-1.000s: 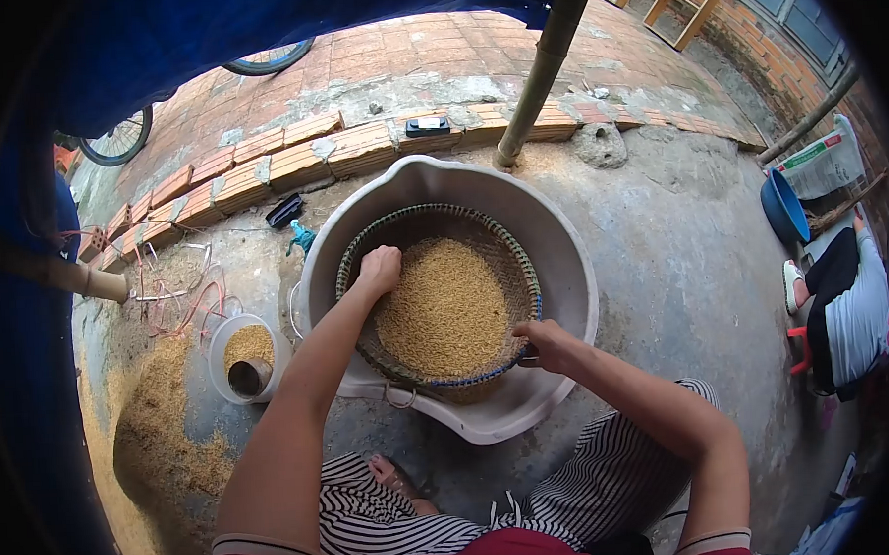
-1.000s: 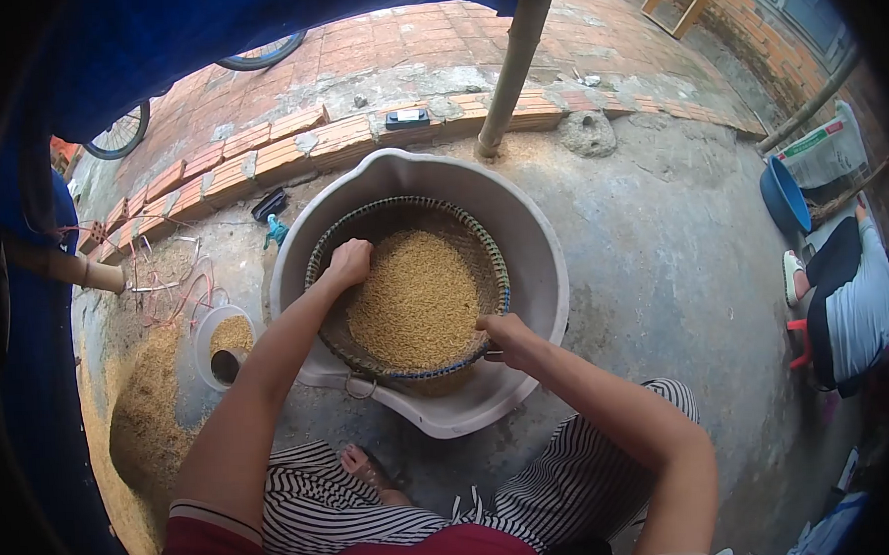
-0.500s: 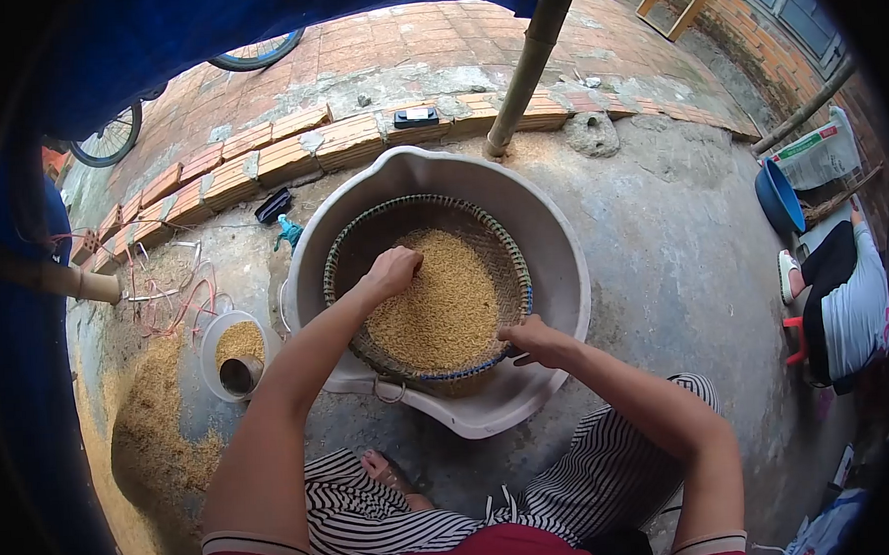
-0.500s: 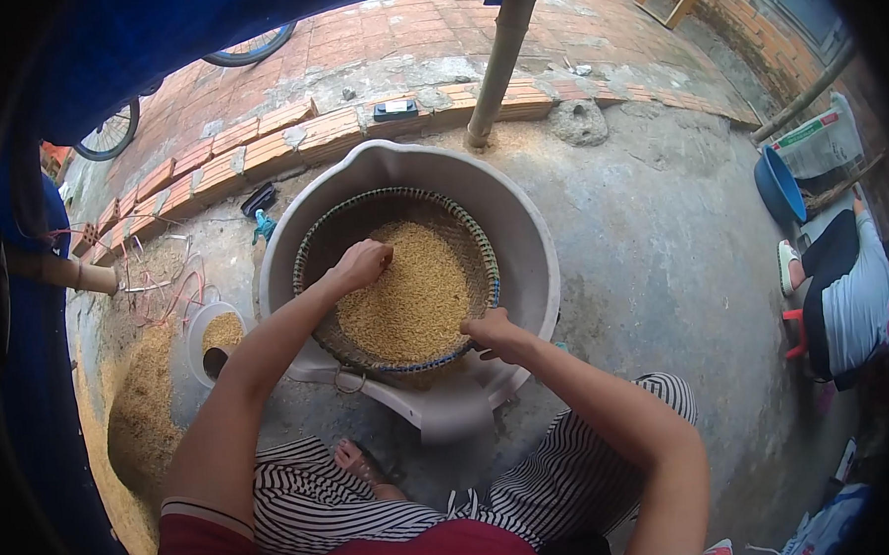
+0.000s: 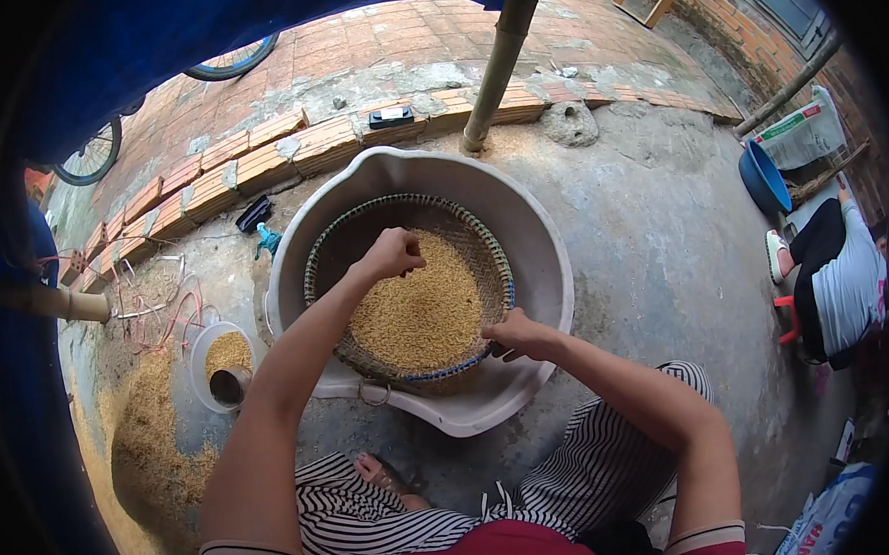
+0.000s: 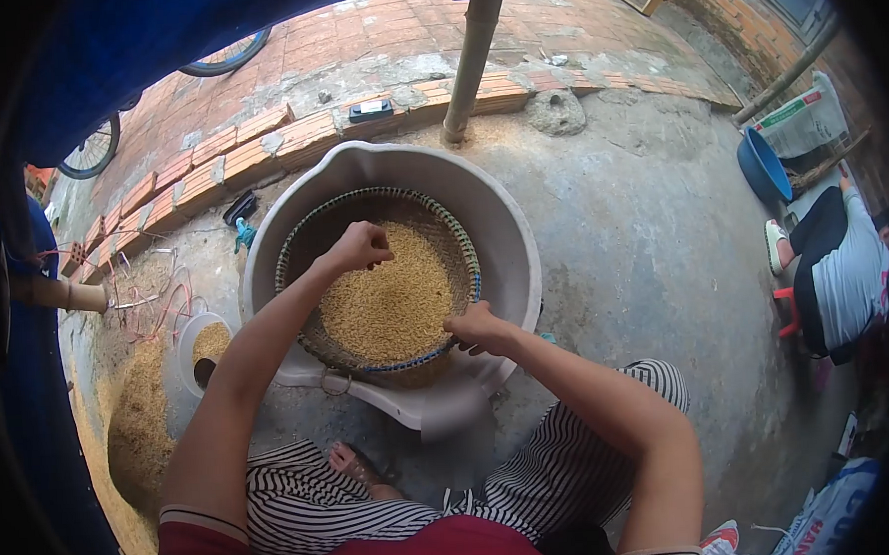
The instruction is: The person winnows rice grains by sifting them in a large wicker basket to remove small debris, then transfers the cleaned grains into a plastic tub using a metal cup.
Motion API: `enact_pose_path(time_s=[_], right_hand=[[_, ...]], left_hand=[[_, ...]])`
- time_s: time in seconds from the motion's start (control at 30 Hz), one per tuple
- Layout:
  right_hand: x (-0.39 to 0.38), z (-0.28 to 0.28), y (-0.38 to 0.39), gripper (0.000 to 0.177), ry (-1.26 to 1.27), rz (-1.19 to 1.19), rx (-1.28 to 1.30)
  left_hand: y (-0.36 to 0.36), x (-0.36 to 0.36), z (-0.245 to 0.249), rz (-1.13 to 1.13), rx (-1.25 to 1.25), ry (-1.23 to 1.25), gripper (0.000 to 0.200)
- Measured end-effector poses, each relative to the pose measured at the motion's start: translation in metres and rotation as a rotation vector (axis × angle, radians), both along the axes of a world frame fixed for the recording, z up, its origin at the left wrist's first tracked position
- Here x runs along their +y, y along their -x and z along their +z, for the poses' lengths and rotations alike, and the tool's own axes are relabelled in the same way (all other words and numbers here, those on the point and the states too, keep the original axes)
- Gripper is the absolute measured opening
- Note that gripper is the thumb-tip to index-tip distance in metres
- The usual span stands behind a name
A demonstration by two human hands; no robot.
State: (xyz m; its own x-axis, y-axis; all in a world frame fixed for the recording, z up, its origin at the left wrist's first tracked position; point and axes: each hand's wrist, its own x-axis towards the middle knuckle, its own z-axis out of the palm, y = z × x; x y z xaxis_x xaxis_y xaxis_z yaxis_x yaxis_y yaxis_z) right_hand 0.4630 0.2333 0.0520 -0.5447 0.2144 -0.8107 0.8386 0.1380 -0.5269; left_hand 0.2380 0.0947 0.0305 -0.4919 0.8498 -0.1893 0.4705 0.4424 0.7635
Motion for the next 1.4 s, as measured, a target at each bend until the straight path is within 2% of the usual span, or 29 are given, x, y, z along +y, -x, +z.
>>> enact_pose_path(time_s=[0.03, 0.1, 0.13, 0.2, 0.23, 0.3, 0.47, 0.53, 0.57, 0.63, 0.67, 0.7, 0.77, 0.8, 0.83, 0.9, 0.93, 1.0, 1.03, 1.1, 1.23, 1.4], right_hand=[[-0.002, 0.003, 0.000, 0.042, -0.001, -0.002, -0.001], [-0.004, 0.011, 0.000, 0.043, -0.042, -0.017, 0.007], [-0.004, 0.010, 0.000, 0.043, -0.044, -0.017, 0.007], [-0.003, 0.007, -0.001, 0.044, -0.060, 0.008, 0.013], [-0.002, 0.006, -0.001, 0.044, -0.067, 0.009, 0.014], [-0.001, 0.005, -0.001, 0.043, -0.059, 0.022, 0.020], [0.004, -0.004, -0.001, 0.037, -0.053, 0.037, 0.040], [0.009, -0.009, -0.002, 0.056, 0.018, 0.035, 0.101], [0.011, -0.008, -0.002, 0.056, 0.023, 0.034, 0.101], [0.009, 0.003, -0.003, 0.033, -0.002, 0.067, 0.093], [0.010, 0.002, -0.003, 0.033, 0.003, 0.068, 0.096], [0.010, 0.001, -0.003, 0.032, 0.005, 0.074, 0.098], [0.012, 0.001, -0.003, 0.031, 0.008, 0.081, 0.104], [0.012, 0.006, -0.002, 0.031, 0.023, 0.085, 0.096], [0.013, 0.008, -0.002, 0.031, 0.038, 0.089, 0.087], [0.014, 0.007, -0.002, 0.030, 0.049, 0.093, 0.093], [0.014, 0.007, -0.002, 0.030, 0.058, 0.099, 0.099], [0.014, 0.004, -0.002, 0.030, 0.051, 0.100, 0.095], [0.014, 0.003, -0.002, 0.029, 0.042, 0.093, 0.092], [0.013, 0.003, -0.002, 0.029, 0.036, 0.092, 0.087], [0.013, 0.004, -0.002, 0.027, 0.015, 0.101, 0.097], [0.016, 0.000, -0.003, 0.026, -0.008, 0.148, 0.134]], left_hand=[[-0.004, 0.010, -0.007, -0.016, 0.004, -0.042, 0.012], [-0.009, 0.027, -0.023, -0.167, 0.336, -0.154, 0.012], [-0.008, 0.033, -0.038, -0.166, 0.336, -0.157, 0.012], [-0.011, 0.042, -0.053, -0.101, 0.596, -0.285, 0.011], [-0.013, 0.043, -0.052, -0.098, 0.598, -0.291, 0.011], [-0.021, 0.045, -0.050, -0.146, 0.476, 0.024, 0.011], [-0.021, 0.043, -0.057, -0.131, 0.526, -0.051, 0.012], [-0.011, 0.044, -0.048, -0.025, 0.287, -0.188, 0.010], [-0.005, 0.043, -0.040, -0.026, 0.286, -0.183, 0.010], [0.002, 0.037, -0.008, 0.086, -0.250, 0.006, 0.017], [0.010, 0.035, -0.008, 0.037, -0.444, 0.040, 0.019], [0.011, 0.029, -0.004, 0.039, -0.442, 0.043, 0.019], [0.008, 0.017, 0.003, 0.047, -0.994, -0.065, 0.011], [0.009, 0.013, 0.000, 0.065, -1.071, -0.066, 0.008], [0.003, 0.011, 0.011, 0.067, -1.068, -0.064, 0.008], [-0.007, 0.006, 0.031, 0.229, -1.230, -0.086, 0.008], [-0.004, 0.004, 0.025, 0.235, -1.231, -0.088, 0.008], [0.003, 0.000, 0.019, 0.076, -1.256, -0.163, 0.010], [0.004, -0.001, 0.021, 0.078, -1.256, -0.164, 0.010], [0.004, -0.001, 0.027, 0.029, -1.017, -0.012, 0.014], [0.015, 0.002, 0.022, 0.039, -0.848, 0.079, 0.017], [0.015, 0.001, 0.028, 0.117, -1.121, -0.041, 0.017]])
